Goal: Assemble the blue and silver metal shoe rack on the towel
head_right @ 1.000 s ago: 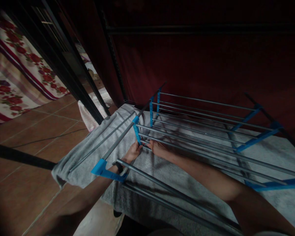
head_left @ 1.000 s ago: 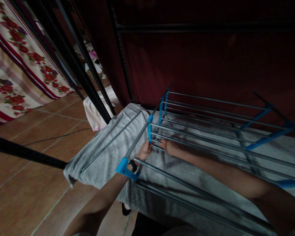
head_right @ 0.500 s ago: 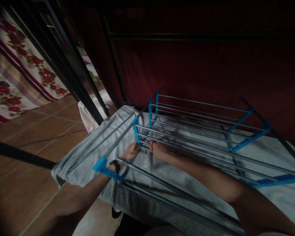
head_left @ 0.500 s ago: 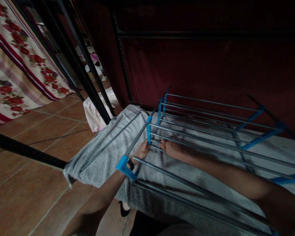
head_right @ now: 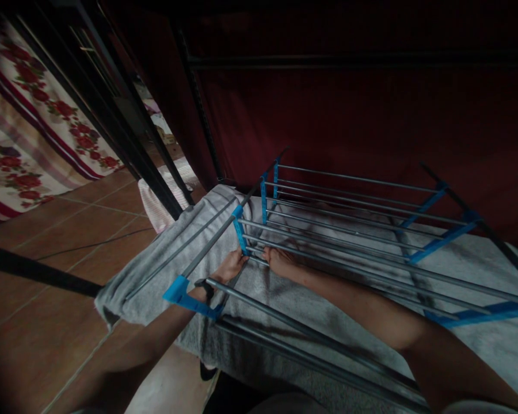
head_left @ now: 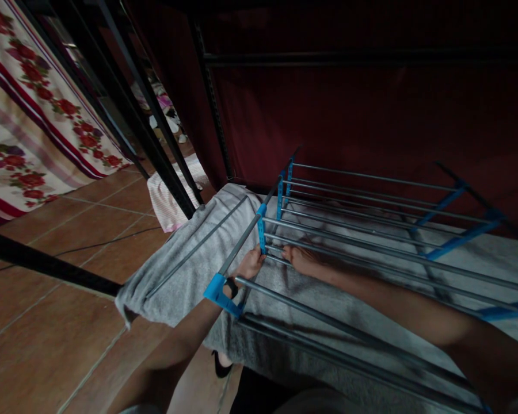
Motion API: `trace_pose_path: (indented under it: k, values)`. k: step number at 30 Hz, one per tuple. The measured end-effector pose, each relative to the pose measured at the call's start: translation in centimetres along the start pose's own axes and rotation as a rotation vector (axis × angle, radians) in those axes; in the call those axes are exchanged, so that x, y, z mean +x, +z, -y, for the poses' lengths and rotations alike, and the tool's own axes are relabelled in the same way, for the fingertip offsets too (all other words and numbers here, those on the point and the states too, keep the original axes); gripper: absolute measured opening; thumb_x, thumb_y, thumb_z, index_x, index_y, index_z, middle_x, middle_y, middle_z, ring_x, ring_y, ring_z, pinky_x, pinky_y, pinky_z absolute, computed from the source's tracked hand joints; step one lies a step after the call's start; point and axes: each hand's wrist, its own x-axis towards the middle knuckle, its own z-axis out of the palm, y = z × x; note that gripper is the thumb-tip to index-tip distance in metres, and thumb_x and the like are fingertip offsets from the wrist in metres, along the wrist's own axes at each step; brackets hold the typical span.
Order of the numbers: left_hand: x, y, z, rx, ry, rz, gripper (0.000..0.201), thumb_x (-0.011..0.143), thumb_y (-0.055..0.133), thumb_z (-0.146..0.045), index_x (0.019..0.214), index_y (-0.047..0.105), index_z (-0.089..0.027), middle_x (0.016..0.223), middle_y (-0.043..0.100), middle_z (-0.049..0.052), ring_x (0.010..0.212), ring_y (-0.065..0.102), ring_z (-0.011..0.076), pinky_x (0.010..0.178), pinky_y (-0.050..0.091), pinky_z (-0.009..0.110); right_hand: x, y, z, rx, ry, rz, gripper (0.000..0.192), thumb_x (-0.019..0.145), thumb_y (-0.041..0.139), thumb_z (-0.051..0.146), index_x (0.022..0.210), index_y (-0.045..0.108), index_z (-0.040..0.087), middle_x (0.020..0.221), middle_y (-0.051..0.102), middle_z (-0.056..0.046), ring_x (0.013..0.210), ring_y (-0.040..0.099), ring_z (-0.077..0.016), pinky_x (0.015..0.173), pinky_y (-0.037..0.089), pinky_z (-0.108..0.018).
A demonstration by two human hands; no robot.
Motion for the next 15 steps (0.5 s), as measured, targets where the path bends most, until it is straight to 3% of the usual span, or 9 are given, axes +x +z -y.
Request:
trace_pose_path:
  k: [10, 15]
  values:
    - [-0.04, 0.21, 0.08, 0.023, -0.03, -0.003, 0.021, 0.087, 0.05, -0.02, 0.106, 0.057, -0.021, 0.082, 0.068, 0.007, 0.082, 0.063, 0.0276, 0.08, 0.048, 0.037, 0.41, 0.52, -0.29, 0.005, -0.029, 0.001, 0.031, 0.103, 0.041, 0.033, 0.107, 0.069, 0.019, 0.097, 0.074, -0.006, 0.085, 0.064, -0.0178, 0.068, 0.038, -0.025]
    - [0.27, -0.3, 0.15, 0.01, 0.009, 0.004, 0.018, 0.085, 0.053, -0.022, 0.101, 0.06, -0.022, 0.079, 0.067, 0.007, 0.083, 0.065, 0.03, 0.081, 0.05, 0.039, 0.03, 0.14, -0.01, -0.001, -0.046, 0.013, 0.034, 0.105, 0.038, 0.032, 0.113, 0.067, 0.017, 0.1, 0.074, -0.009, 0.092, 0.066, -0.0184, 0.077, 0.042, -0.025]
